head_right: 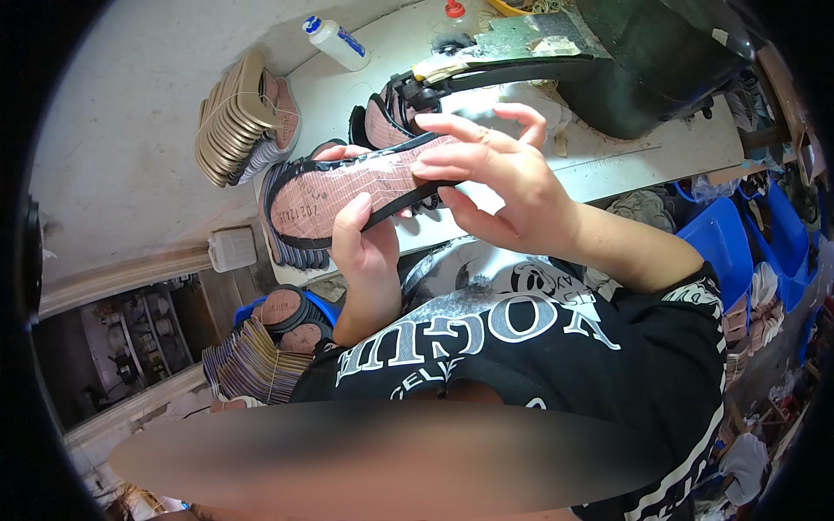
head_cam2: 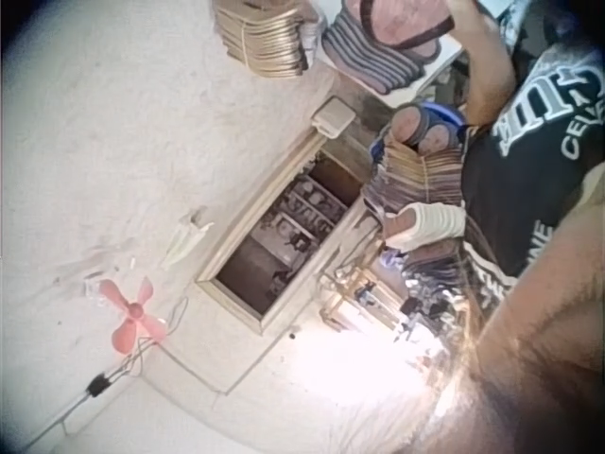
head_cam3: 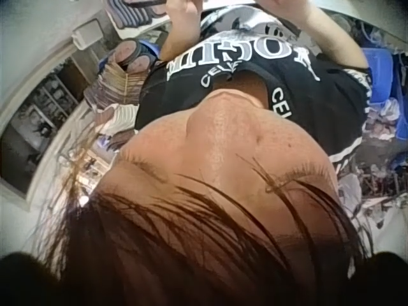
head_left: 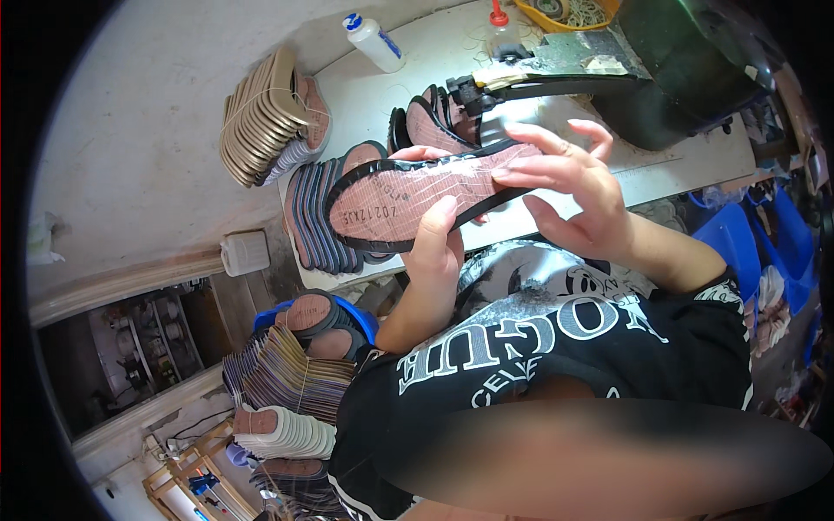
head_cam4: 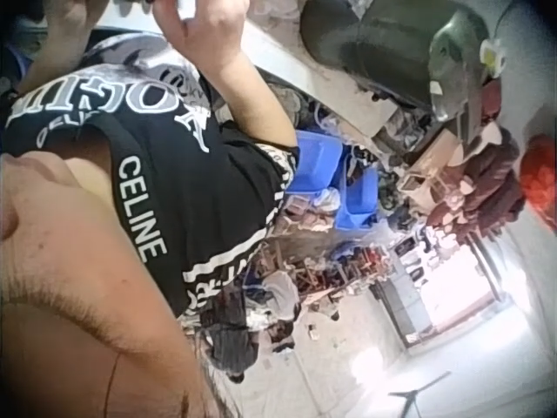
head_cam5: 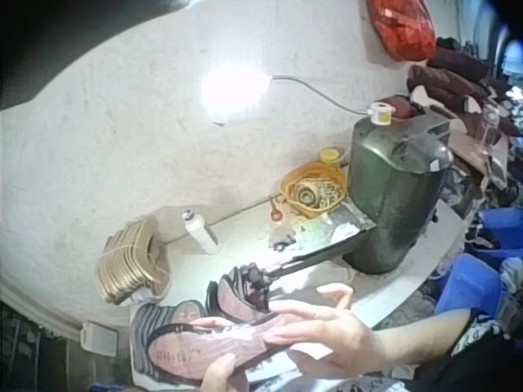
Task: Assembling and prepping shoe components at a manufacturing station.
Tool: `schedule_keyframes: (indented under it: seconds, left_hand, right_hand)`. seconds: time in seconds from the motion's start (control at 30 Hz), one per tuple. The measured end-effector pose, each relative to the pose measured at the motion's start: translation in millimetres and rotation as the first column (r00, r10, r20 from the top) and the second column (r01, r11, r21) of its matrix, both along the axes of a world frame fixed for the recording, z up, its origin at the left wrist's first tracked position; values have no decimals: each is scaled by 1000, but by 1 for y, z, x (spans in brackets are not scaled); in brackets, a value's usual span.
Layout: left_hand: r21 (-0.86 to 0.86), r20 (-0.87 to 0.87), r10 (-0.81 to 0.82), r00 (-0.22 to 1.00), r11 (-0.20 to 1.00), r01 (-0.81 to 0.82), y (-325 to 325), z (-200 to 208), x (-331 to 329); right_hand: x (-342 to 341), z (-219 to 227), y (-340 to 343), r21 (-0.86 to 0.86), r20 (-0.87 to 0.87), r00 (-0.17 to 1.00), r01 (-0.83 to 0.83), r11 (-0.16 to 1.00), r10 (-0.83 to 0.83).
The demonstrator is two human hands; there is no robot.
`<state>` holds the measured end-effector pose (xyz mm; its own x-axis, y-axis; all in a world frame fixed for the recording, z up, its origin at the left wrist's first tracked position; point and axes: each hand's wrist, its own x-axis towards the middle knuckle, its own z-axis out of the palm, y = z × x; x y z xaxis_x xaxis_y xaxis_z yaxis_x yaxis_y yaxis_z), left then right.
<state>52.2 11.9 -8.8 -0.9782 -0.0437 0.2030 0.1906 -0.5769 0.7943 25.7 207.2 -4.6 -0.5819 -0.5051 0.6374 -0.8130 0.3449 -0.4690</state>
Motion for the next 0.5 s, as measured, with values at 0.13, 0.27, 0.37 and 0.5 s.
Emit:
schedule_keyframes:
  seconds: [0.13,0.27,0.37,0.5]
  left_hand:
    - [-26,-34,-73,997,997,72,6,-5,0]
    - [-94,-21,14,1000,995,-16,21,3,1]
    - [-86,68,-23,997,996,29,26,12,5]
    - [-98,0,-71,997,993,71,23,3,0]
  right_hand:
    - [-2,9,4,-26,-77,987,139,990,-141]
    - [-1,12,0,132,-96,976,205,970,-194]
    - [-1,6,-2,119,-85,980,189,975,-180]
    - [-2,-3,3,51,-183,969,179,982,-167]
